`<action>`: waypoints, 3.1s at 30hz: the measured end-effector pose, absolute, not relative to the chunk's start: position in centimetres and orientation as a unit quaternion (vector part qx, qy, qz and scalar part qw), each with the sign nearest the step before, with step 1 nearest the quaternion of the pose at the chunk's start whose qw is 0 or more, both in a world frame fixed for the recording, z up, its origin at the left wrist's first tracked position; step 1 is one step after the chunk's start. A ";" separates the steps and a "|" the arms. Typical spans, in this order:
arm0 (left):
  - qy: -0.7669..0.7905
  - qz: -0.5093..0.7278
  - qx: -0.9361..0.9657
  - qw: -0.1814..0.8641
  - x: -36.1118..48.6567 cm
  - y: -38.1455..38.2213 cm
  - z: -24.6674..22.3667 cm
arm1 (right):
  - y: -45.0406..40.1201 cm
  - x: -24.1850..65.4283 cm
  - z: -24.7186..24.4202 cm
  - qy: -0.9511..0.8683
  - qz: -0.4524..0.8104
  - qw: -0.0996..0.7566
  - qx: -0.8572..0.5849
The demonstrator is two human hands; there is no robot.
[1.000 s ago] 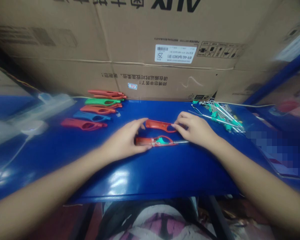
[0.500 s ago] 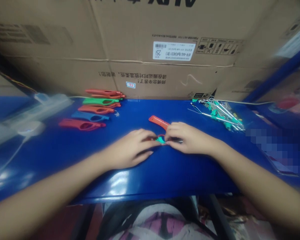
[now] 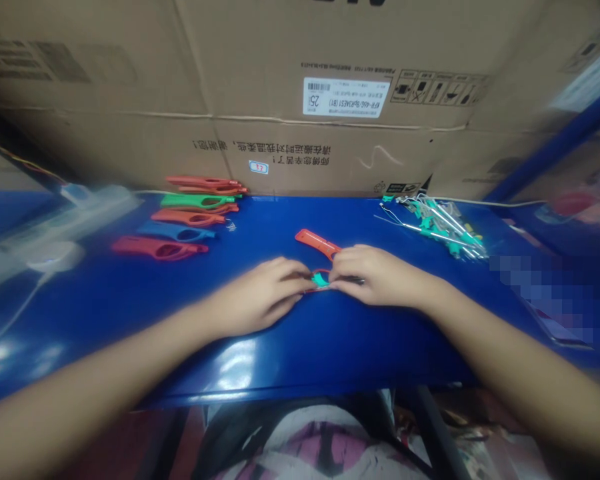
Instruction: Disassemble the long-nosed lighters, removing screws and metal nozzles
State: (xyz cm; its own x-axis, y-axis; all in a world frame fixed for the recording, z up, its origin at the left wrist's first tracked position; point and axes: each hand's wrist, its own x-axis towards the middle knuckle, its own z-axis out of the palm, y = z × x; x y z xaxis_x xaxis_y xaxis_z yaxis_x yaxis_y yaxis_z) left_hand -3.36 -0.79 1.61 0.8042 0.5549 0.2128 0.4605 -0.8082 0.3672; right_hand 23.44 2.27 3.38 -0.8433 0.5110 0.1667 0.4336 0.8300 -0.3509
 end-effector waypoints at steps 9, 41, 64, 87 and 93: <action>0.270 0.162 0.934 0.167 -3.3 -0.8 1.4 | 2.2 23.4 3.5 -0.952 0.151 0.113 -0.242; 0.254 0.156 0.940 0.168 -3.4 -0.9 1.8 | 1.5 23.0 3.7 -0.944 0.150 0.103 -0.273; 0.297 0.201 0.890 0.280 -3.0 -1.0 1.4 | 1.0 22.9 4.0 -0.956 0.125 0.085 -0.250; 0.278 0.208 0.907 0.237 -2.7 -1.2 1.4 | 0.7 22.7 4.1 -0.954 0.118 0.060 -0.269; 0.277 0.203 0.911 0.227 -2.8 -1.2 1.5 | 0.7 22.5 4.1 -0.951 0.124 0.058 -0.277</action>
